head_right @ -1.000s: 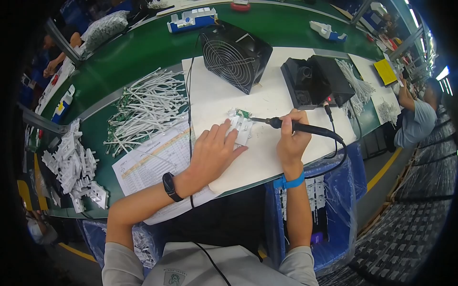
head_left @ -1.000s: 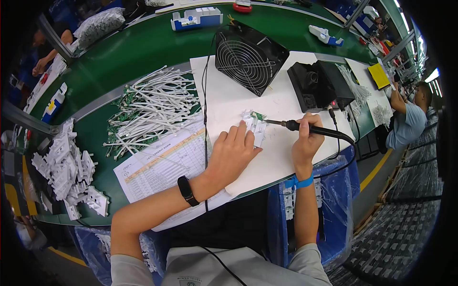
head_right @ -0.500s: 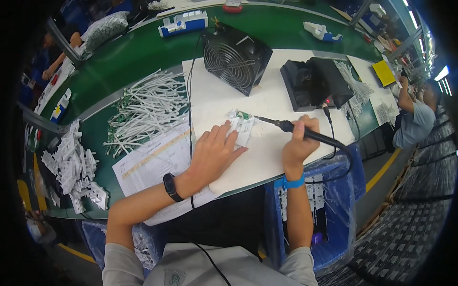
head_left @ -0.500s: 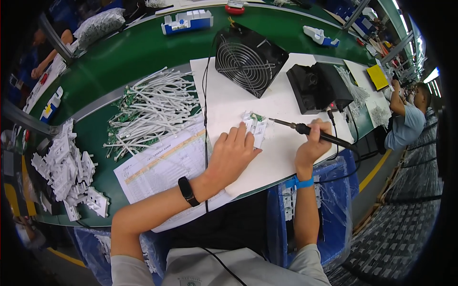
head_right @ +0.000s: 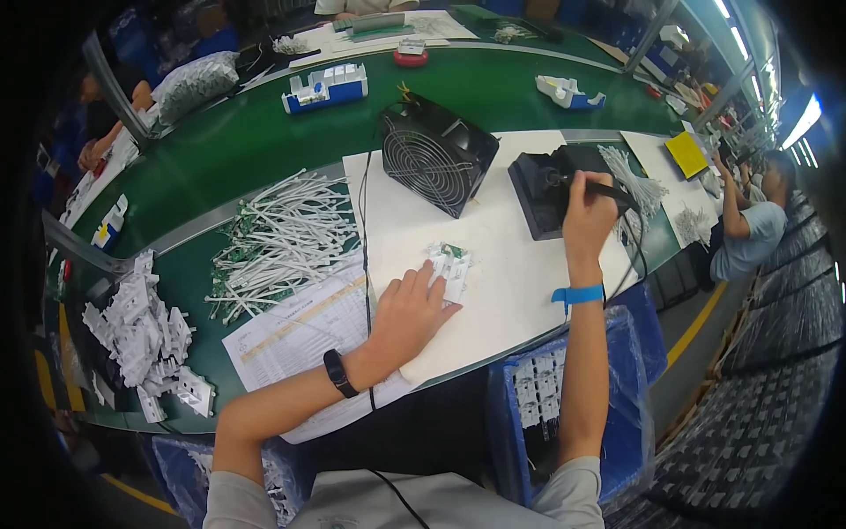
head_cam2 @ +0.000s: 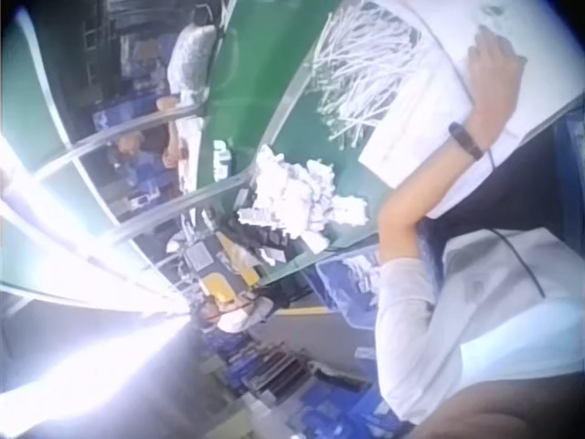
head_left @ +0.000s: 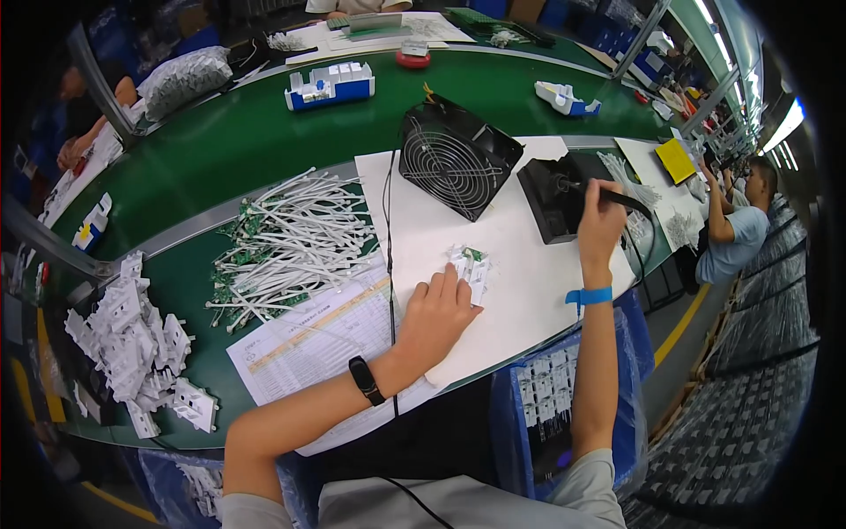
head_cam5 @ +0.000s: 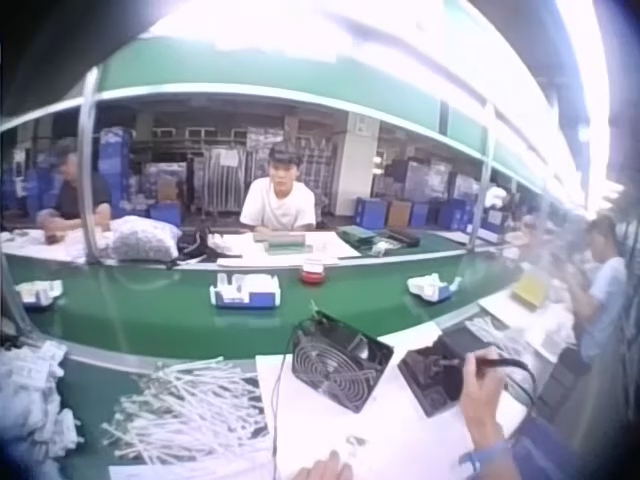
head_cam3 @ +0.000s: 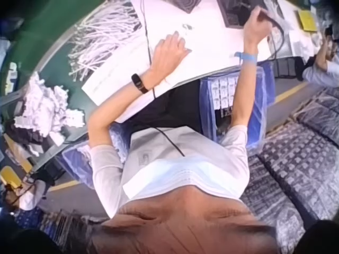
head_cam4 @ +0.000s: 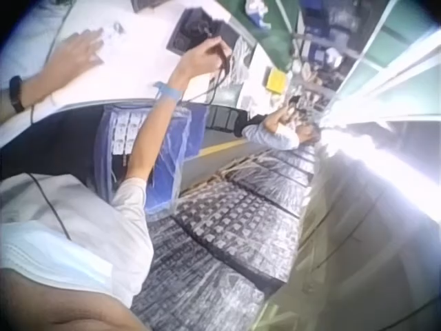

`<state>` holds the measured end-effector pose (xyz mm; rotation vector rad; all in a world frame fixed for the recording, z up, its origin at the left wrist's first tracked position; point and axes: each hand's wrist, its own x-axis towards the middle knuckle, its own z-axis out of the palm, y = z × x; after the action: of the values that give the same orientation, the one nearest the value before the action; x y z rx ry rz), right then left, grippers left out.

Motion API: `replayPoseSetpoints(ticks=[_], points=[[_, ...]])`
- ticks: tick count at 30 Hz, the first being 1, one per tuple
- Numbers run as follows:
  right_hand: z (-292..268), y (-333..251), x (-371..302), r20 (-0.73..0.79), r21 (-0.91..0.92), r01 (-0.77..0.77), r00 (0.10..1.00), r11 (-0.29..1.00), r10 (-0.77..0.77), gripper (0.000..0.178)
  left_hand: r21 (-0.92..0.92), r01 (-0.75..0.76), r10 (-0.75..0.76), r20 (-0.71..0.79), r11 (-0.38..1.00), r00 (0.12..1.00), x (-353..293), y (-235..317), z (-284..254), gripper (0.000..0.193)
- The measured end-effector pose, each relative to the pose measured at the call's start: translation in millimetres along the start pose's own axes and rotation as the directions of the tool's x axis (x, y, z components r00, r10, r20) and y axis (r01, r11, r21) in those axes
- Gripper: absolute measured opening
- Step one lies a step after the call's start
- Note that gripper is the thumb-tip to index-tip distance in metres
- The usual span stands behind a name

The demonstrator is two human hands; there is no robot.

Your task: Soldering wires to electronic components on an assembly line.

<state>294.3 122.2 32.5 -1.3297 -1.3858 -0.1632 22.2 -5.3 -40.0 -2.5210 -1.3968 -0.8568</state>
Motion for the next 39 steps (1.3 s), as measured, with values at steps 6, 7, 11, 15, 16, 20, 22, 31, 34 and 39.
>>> replayPoseSetpoints(ticks=[6, 7, 11, 15, 16, 20, 22, 31, 34, 39], points=[[35.0, 16.1, -9.4, 0.003, -0.034, -0.153, 0.988, 0.988, 0.153, 0.022, -0.005, -0.012, 0.012, -0.014, 1.000, 1.000, -1.4, -0.6, -0.6, 0.047], [37.6, 14.8, -12.0, -0.035, -0.069, -0.150, 0.988, 0.986, 0.148, 0.023, -0.003, -0.010, 0.010, -0.016, 1.000, 1.000, -2.0, -1.2, -0.3, 0.047], [37.3, 20.5, -9.3, 0.021, 0.083, -0.300, 0.954, 0.950, 0.300, 0.027, -0.010, -0.022, 0.022, -0.043, 1.000, 0.999, -0.2, -0.3, 1.5, 0.046], [34.4, 16.8, -14.1, 0.163, -0.044, -0.402, 0.900, 0.914, 0.404, 0.031, -0.100, 0.051, -0.048, 0.028, 0.994, 0.998, 0.0, -4.6, -3.8, 0.046], [31.4, 19.1, -20.8, 0.164, -0.038, -0.398, 0.902, 0.917, 0.399, 0.031, -0.094, 0.052, -0.050, 0.023, 0.994, 0.999, 2.5, -3.9, -5.2, 0.046], [19.1, 11.4, -57.2, 0.172, 0.121, -0.388, 0.915, 0.914, 0.365, 0.038, -0.229, 0.142, -0.125, 0.087, 0.963, 0.988, 8.7, -2.9, -14.0, 0.039], [2.3, -17.9, -73.8, 0.317, 0.084, -0.360, 0.894, 0.929, 0.318, 0.039, -0.370, 0.187, -0.161, 0.098, 0.910, 0.982, 10.4, -3.2, -28.4, 0.038], [-29.4, -30.3, -115.3, 0.441, 0.013, -0.352, 0.842, 0.936, 0.311, 0.045, -0.469, 0.448, -0.511, -0.007, 0.761, 0.860, 35.7, -139.6, -188.9, 0.041], [-17.2, -46.9, -116.5, 0.491, -0.032, -0.257, 0.838, 0.966, 0.239, 0.044, 0.057, 0.573, -0.528, -0.322, 0.817, 0.785, 16.5, -255.3, -192.9, 0.049], [-10.2, -62.6, -116.8, 0.507, -0.108, -0.074, 0.854, 0.991, 0.119, 0.041, 0.179, 0.727, -0.661, -0.315, 0.663, 0.681, -19.4, -370.2, -156.3, 0.072]])
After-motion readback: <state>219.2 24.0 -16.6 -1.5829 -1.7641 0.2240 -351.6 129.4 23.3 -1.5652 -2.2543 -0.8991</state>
